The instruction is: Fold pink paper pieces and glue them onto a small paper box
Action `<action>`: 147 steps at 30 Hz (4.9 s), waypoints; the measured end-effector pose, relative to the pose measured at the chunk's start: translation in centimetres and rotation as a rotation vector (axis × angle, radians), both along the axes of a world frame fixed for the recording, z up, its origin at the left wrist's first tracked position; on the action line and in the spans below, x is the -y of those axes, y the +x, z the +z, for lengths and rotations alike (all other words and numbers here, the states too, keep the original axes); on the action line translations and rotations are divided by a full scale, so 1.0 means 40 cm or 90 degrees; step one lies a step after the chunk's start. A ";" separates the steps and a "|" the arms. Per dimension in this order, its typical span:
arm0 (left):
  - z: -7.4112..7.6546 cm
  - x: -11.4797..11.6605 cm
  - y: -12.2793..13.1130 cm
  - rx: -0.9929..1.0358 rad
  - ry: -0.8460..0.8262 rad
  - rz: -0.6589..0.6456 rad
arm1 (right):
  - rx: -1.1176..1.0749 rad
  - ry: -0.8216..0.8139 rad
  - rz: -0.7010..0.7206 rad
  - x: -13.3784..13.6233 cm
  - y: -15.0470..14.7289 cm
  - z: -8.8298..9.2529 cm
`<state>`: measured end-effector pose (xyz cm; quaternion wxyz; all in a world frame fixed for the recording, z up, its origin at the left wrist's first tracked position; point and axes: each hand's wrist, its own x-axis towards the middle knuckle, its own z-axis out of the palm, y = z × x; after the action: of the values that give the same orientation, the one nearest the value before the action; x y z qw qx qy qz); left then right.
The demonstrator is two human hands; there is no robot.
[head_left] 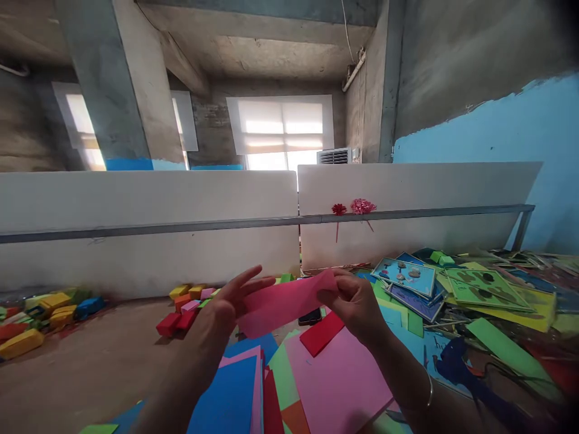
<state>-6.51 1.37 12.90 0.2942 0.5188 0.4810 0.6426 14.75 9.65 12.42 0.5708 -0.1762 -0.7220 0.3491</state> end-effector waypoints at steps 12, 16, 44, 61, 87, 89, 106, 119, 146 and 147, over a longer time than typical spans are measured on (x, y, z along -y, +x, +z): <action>-0.009 0.010 -0.014 -0.335 0.086 0.240 | -0.027 -0.095 0.054 0.010 -0.005 -0.014; -0.008 0.011 -0.006 -0.301 0.080 0.235 | -0.006 -0.063 -0.006 0.004 -0.003 -0.012; 0.002 0.011 -0.023 -0.539 -0.090 0.056 | 0.280 0.066 -0.072 -0.014 0.028 -0.014; -0.255 -0.032 0.096 -0.740 -0.429 -0.213 | 0.931 0.022 0.022 -0.065 0.074 -0.264; -0.267 -0.073 0.133 -0.842 -0.309 -0.351 | 0.991 0.049 -0.062 -0.051 0.052 -0.280; -0.266 -0.092 0.140 -0.843 -0.333 -0.356 | 0.984 0.050 -0.065 -0.053 0.052 -0.286; -0.302 -0.036 0.224 -0.990 -0.371 -0.168 | 0.969 0.031 -0.042 -0.053 0.058 -0.280; -0.283 -0.040 0.197 -0.914 -0.361 -0.297 | 0.961 0.018 -0.038 -0.062 0.056 -0.295; -0.253 -0.080 0.119 -0.798 -0.287 -0.549 | 0.923 -0.010 0.008 -0.075 0.057 -0.294; -0.262 -0.079 0.126 -0.810 -0.248 -0.548 | 0.923 -0.014 0.009 -0.075 0.056 -0.294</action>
<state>-1.49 4.51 2.42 0.2709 0.8660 0.4180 -0.0433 17.00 12.65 0.66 -0.0559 -0.3645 -0.9164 0.1554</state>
